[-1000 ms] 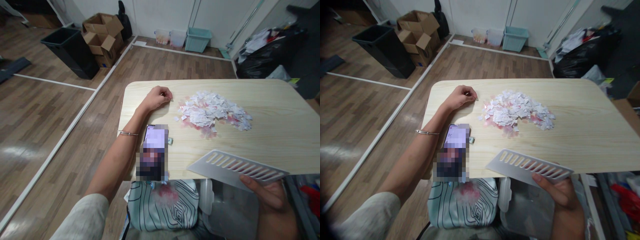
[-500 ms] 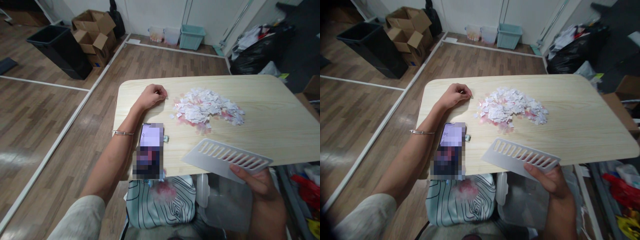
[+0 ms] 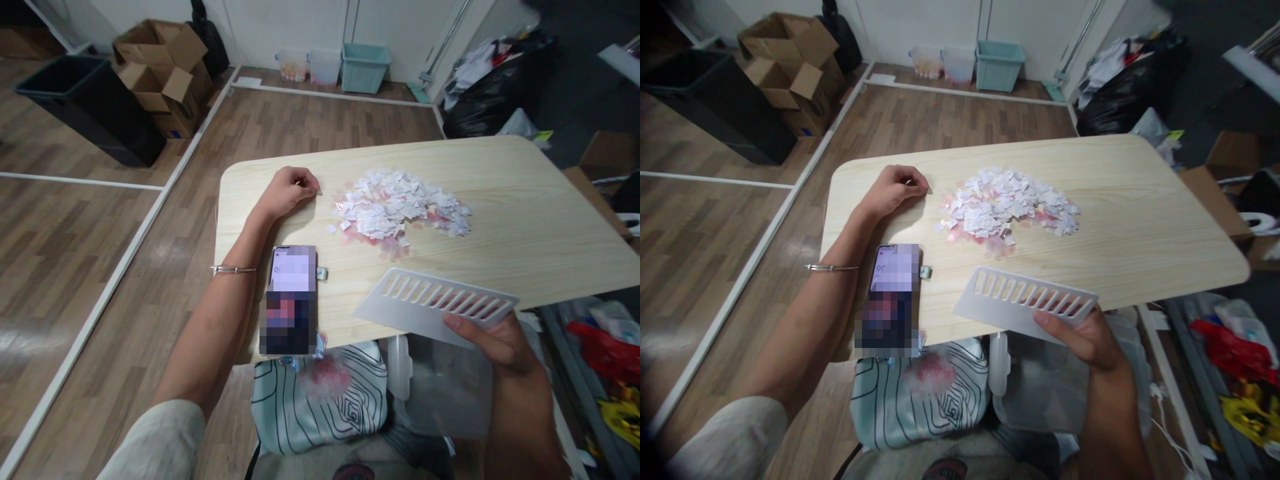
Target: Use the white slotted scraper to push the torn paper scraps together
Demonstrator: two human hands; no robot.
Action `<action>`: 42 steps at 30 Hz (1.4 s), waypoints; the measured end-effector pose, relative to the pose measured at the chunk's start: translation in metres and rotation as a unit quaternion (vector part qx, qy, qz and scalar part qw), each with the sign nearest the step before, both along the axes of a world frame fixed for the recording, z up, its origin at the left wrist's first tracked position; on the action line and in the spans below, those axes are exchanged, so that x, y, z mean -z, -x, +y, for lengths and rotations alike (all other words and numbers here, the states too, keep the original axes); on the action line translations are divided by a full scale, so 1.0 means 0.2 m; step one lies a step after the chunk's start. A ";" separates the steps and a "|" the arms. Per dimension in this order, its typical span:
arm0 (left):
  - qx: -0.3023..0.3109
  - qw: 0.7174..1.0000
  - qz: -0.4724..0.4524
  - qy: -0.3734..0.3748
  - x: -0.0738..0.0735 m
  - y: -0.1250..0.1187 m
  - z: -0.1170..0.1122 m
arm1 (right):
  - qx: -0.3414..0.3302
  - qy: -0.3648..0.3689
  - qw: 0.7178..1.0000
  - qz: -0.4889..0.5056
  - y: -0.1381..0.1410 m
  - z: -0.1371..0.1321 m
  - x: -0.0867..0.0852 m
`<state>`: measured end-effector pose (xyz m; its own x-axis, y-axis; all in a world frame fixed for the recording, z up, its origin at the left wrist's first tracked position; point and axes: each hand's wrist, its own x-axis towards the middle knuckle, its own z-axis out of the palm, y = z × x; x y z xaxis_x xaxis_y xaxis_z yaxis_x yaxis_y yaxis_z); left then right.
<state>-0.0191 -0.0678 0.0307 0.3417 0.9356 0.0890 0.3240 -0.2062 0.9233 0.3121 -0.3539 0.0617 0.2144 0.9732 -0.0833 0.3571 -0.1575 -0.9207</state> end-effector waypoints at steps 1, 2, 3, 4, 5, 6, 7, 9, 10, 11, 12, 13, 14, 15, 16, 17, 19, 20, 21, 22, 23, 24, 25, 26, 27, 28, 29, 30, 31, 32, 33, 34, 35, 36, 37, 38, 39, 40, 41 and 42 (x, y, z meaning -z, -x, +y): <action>0.000 1.000 0.000 0.001 0.00 0.00 0.00 | -0.003 -0.001 1.000 -0.005 0.00 0.00 0.00; -0.001 1.000 0.000 0.002 0.00 0.00 0.00 | -0.007 -0.001 1.000 -0.009 0.00 0.00 -0.01; -0.001 1.000 0.001 0.003 0.00 0.00 0.00 | -0.010 -0.001 1.000 -0.014 0.00 0.00 -0.01; 0.000 1.000 0.002 0.003 0.00 0.00 0.00 | -0.014 -0.001 1.000 -0.018 -0.01 0.01 -0.01; 0.001 1.000 0.002 0.002 0.00 0.00 0.00 | -0.019 -0.001 1.000 -0.022 -0.01 0.01 -0.01; 0.002 1.000 0.001 0.001 0.00 0.00 0.00 | -0.025 -0.002 0.999 -0.027 -0.01 0.01 -0.01; 0.004 1.000 0.001 -0.001 -0.01 0.00 0.00 | -0.031 -0.002 0.999 -0.032 -0.01 0.01 -0.01; 0.005 1.000 0.001 -0.006 -0.01 0.00 0.00 | -0.042 -0.004 0.998 -0.041 -0.03 0.03 0.00; 0.004 1.000 -0.001 -0.007 -0.01 0.00 0.00 | -0.049 -0.005 0.998 -0.044 -0.03 0.03 0.00; 0.002 1.000 -0.002 -0.008 -0.01 0.00 0.00 | -0.057 -0.005 0.997 -0.046 -0.04 0.04 0.01; 0.000 1.000 -0.005 -0.009 0.00 0.00 0.00 | -0.066 -0.004 0.997 -0.048 -0.05 0.05 0.01; -0.001 1.000 -0.008 -0.009 0.00 0.00 -0.01 | -0.074 -0.003 0.996 -0.048 -0.06 0.05 0.02; -0.001 1.000 -0.012 -0.008 0.00 0.00 -0.01 | -0.081 -0.002 0.996 -0.049 -0.07 0.06 0.02; 0.000 1.000 -0.015 -0.007 0.00 0.00 0.00 | -0.085 -0.001 0.995 -0.050 -0.08 0.06 0.03; 0.002 1.000 -0.017 -0.006 0.01 0.00 0.00 | -0.089 0.001 0.995 -0.051 -0.08 0.06 0.03; 0.003 1.000 -0.018 -0.005 0.01 0.00 0.00 | -0.091 0.003 0.995 -0.052 -0.08 0.06 0.03; 0.005 1.000 -0.018 -0.003 0.01 0.00 0.00 | -0.090 0.007 0.994 -0.055 -0.09 0.06 0.04; 0.005 1.000 -0.016 -0.003 0.01 0.00 0.00 | -0.087 0.008 0.995 -0.055 -0.09 0.06 0.04; 0.004 1.000 -0.014 -0.003 0.01 0.00 0.00 | -0.085 0.009 0.995 -0.055 -0.09 0.06 0.05; 0.003 1.000 -0.011 -0.004 0.01 0.00 0.00 | -0.083 0.010 0.995 -0.053 -0.09 0.06 0.05; 0.001 1.000 -0.008 -0.006 0.00 0.00 0.00 | -0.082 0.011 0.995 -0.050 -0.09 0.06 0.05; 0.000 1.000 -0.003 -0.007 0.00 0.00 0.00 | -0.080 0.011 0.996 -0.046 -0.09 0.05 0.05; -0.001 1.000 0.001 -0.009 0.00 -0.01 0.00 | -0.076 0.012 0.996 -0.041 -0.09 0.05 0.05; -0.002 1.000 0.004 -0.011 -0.01 -0.01 0.00 | -0.067 0.010 0.997 -0.038 -0.10 0.04 0.05; -0.002 1.000 0.005 -0.011 -0.01 -0.01 0.00 | -0.054 0.008 0.998 -0.035 -0.10 0.03 0.05; -0.001 1.000 0.004 -0.010 -0.01 -0.01 0.00 | -0.039 0.003 0.999 -0.033 -0.10 0.03 0.05; 0.000 1.000 0.002 -0.008 -0.01 -0.01 0.00 | -0.026 -0.001 0.999 -0.031 -0.10 0.02 0.05; 0.000 1.000 0.000 -0.007 -0.01 -0.01 0.00 | -0.017 -0.005 0.999 -0.031 -0.10 0.02 0.05; 0.000 1.000 -0.002 -0.006 -0.01 -0.01 0.00 | -0.012 -0.007 0.999 -0.032 -0.09 0.02 0.04; 0.000 1.000 -0.002 -0.005 -0.01 0.00 0.00 | -0.012 -0.007 0.999 -0.033 -0.09 0.02 0.04; -0.001 1.000 -0.002 -0.005 -0.01 0.00 0.00 | -0.015 -0.005 0.999 -0.035 -0.08 0.03 0.04; -0.002 1.000 -0.001 -0.005 -0.01 0.00 0.00 | -0.022 -0.001 0.999 -0.036 -0.07 0.03 0.04; -0.003 1.000 0.000 -0.004 -0.01 0.00 0.00 | -0.032 0.003 0.999 -0.037 -0.06 0.04 0.03; -0.003 1.000 0.001 -0.004 -0.01 0.00 0.00 | -0.040 0.008 0.998 -0.038 -0.06 0.05 0.03; -0.004 1.000 0.001 -0.003 0.00 0.00 0.00 | -0.048 0.010 0.998 -0.039 -0.05 0.05 0.02; -0.004 1.000 0.002 -0.003 0.00 0.00 0.00 | -0.055 0.012 0.998 -0.040 -0.04 0.05 0.01; -0.005 1.000 0.002 -0.004 0.00 0.00 0.01 | -0.059 0.012 0.997 -0.041 -0.04 0.06 0.01; -0.005 1.000 0.001 -0.004 0.00 0.00 0.01 | -0.062 0.011 0.997 -0.043 -0.03 0.06 0.01; -0.006 1.000 0.001 -0.006 0.01 0.00 0.01 | -0.065 0.010 0.997 -0.044 -0.03 0.06 0.01; -0.007 1.000 0.000 -0.007 0.01 0.01 0.01 | -0.068 0.010 0.997 -0.045 -0.03 0.05 0.01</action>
<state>-0.0201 -0.0658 0.0283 0.3293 0.9386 0.1029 0.3270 -0.2156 0.9201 0.3189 -0.3431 0.0599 0.0873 0.9922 -0.0893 0.4580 -0.1196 -0.8809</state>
